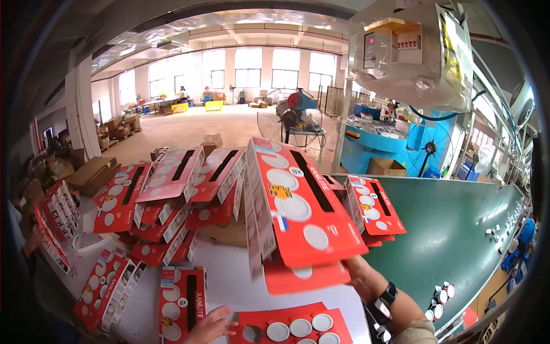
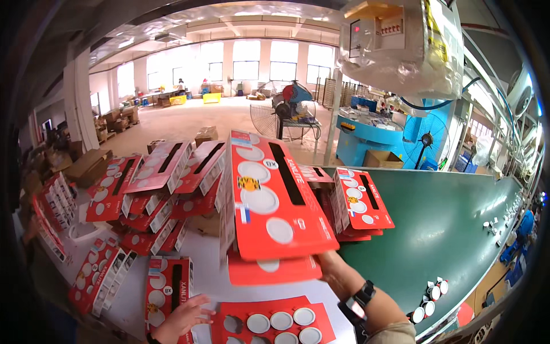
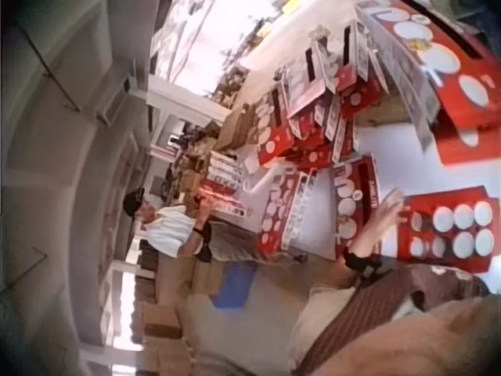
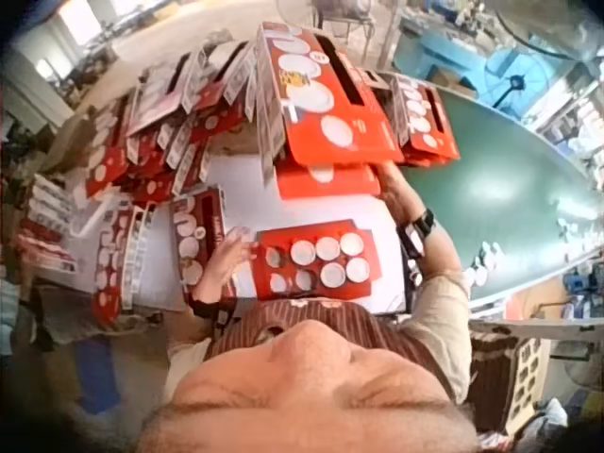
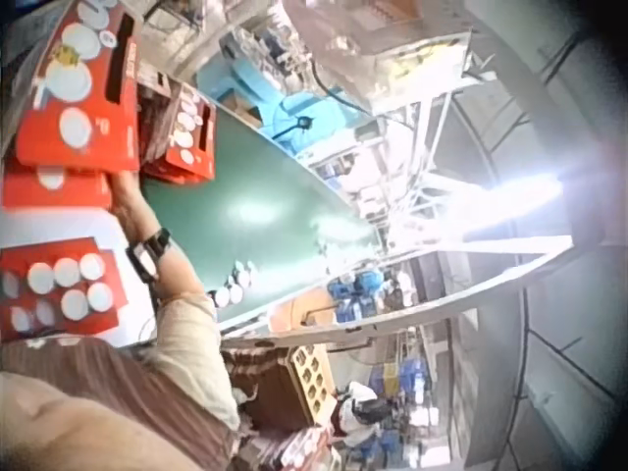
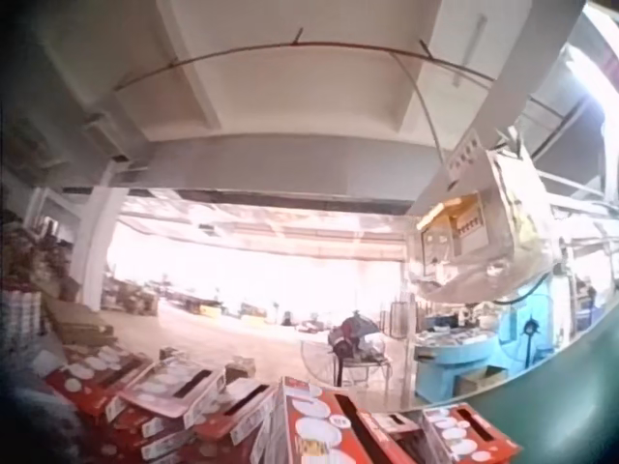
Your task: Assembling and filling cardboard lightbulb boxes on a factory production line.
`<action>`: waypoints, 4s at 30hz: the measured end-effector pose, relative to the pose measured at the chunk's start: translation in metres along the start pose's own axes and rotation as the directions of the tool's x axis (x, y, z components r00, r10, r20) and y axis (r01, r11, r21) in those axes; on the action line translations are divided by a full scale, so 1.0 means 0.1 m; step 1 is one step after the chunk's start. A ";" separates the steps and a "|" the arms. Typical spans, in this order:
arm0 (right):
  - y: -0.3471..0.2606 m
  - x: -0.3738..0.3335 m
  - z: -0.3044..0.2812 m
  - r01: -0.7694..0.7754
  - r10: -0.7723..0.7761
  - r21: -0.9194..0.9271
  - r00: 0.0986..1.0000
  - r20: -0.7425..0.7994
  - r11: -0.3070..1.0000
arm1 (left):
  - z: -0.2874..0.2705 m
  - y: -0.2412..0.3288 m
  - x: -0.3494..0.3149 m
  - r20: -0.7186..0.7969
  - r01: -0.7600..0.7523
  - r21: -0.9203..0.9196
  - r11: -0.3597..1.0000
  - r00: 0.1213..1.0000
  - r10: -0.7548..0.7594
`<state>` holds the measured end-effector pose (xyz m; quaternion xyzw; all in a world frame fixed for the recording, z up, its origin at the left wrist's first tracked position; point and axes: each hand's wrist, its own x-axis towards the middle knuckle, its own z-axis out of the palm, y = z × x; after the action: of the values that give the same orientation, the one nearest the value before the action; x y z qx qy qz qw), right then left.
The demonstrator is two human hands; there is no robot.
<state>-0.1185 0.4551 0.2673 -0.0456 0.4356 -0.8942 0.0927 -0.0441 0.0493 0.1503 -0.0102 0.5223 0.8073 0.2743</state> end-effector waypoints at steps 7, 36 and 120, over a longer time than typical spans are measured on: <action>-0.12 1.24 0.39 0.000 -0.008 -0.111 0.997 -0.073 0.994 | -0.42 0.05 -0.39 -0.162 -0.039 0.086 0.996 0.985 0.053; -0.50 2.72 -2.02 0.081 -0.265 -0.332 0.786 -0.558 0.940 | -1.04 -0.43 0.13 -0.417 0.147 0.191 0.970 0.907 -0.055; 0.57 0.93 -0.39 0.230 -0.222 -0.717 0.850 0.477 -0.658 | -1.01 -0.56 0.11 -0.024 0.101 0.152 0.983 0.995 -0.099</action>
<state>-0.2082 0.4315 0.1987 -0.2205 0.9440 -0.0168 -0.2449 -0.0550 -0.0147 0.0547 -0.0220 0.5839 0.7499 0.3102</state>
